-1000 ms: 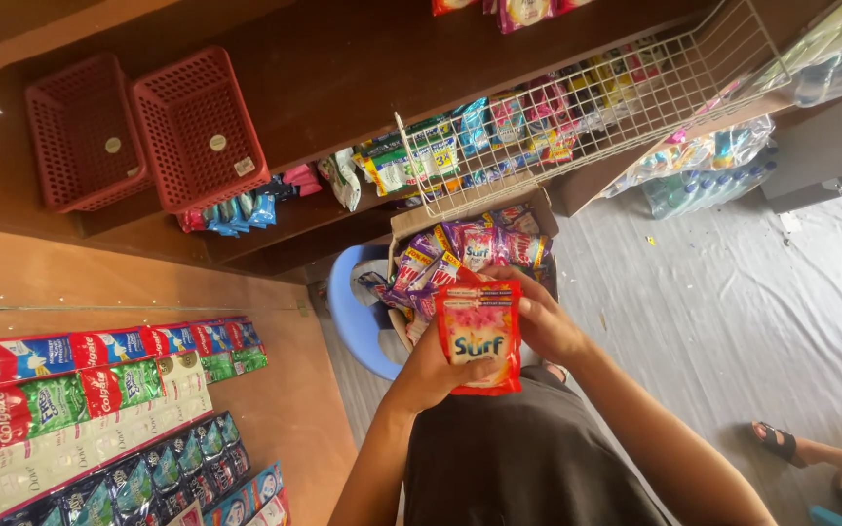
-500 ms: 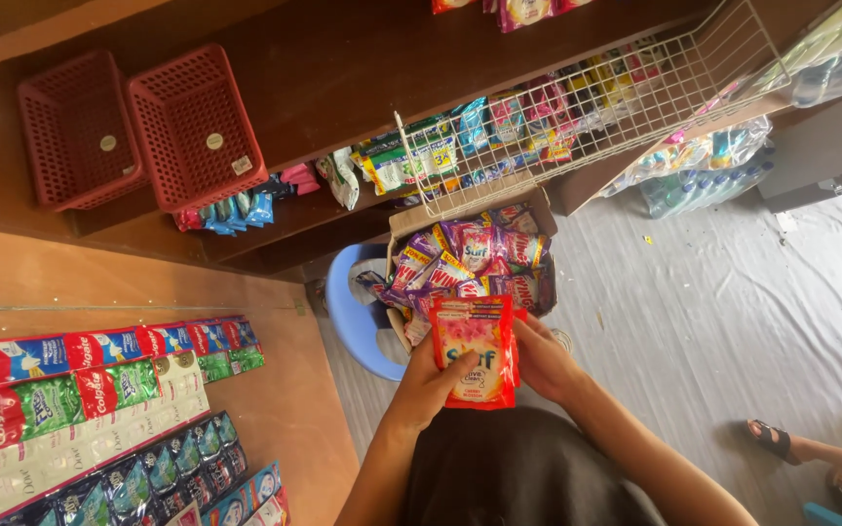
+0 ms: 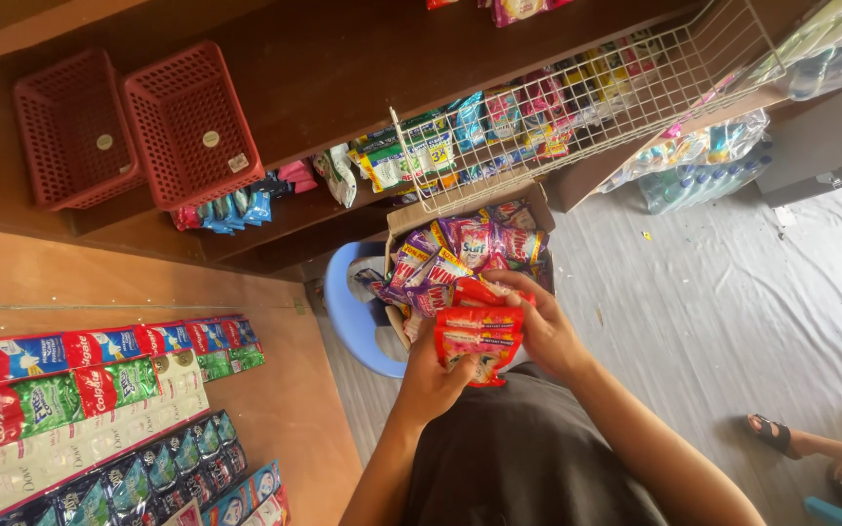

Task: The person picks up small packets of laundry detergent and snack chips from a cardboard box on a blue stool. They place the detergent packets onto a shelf above, arranging them in a row. The person then picks up snack packets and places them on the same shelf.

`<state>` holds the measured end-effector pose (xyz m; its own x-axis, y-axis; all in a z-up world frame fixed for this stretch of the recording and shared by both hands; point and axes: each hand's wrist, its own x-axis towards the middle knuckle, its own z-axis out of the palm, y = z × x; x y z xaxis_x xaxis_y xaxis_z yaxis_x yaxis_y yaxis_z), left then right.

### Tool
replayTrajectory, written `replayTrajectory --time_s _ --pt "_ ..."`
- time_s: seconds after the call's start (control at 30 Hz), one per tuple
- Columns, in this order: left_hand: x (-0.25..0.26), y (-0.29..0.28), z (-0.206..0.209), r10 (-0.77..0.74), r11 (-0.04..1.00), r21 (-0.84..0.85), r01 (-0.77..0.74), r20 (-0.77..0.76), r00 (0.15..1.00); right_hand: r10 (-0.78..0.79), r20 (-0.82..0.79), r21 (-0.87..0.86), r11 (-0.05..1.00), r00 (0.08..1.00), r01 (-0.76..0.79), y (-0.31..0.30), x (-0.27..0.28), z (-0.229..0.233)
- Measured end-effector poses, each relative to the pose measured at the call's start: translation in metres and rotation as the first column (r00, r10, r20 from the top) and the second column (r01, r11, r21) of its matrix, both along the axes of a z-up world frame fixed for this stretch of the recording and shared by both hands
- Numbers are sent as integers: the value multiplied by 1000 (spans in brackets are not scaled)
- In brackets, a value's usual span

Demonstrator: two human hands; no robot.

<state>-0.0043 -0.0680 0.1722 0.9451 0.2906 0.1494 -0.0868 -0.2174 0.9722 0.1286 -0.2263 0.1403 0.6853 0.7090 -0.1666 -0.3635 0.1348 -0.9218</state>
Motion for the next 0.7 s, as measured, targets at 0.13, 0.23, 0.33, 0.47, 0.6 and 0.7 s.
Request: replayTrajectory --time_s 0.13,0.23,0.33,0.47,0.6,0.7 --pt "6 5 7 -5 970 245 -6 46 999 17 -252 136 991 968 18 5 -7 4" --pt "2 -1 -3 27 988 148 -38 75 997 7 -177 181 983 984 26 5 -8 11" --pt "0 -9 -21 42 996 74 -44 32 999 28 -142 325 946 990 19 5 -5 21" --pt "7 -18 -24 125 992 -31 -123 111 986 -17 123 266 964 992 -16 -3 -2 -1" --pt "5 -21 -39 106 994 -46 -102 100 989 -42 199 202 979 979 1 -3 -1 -7" --pt "5 -20 -40 89 994 -76 -81 103 991 -142 221 191 976 965 100 2 -4 -3"
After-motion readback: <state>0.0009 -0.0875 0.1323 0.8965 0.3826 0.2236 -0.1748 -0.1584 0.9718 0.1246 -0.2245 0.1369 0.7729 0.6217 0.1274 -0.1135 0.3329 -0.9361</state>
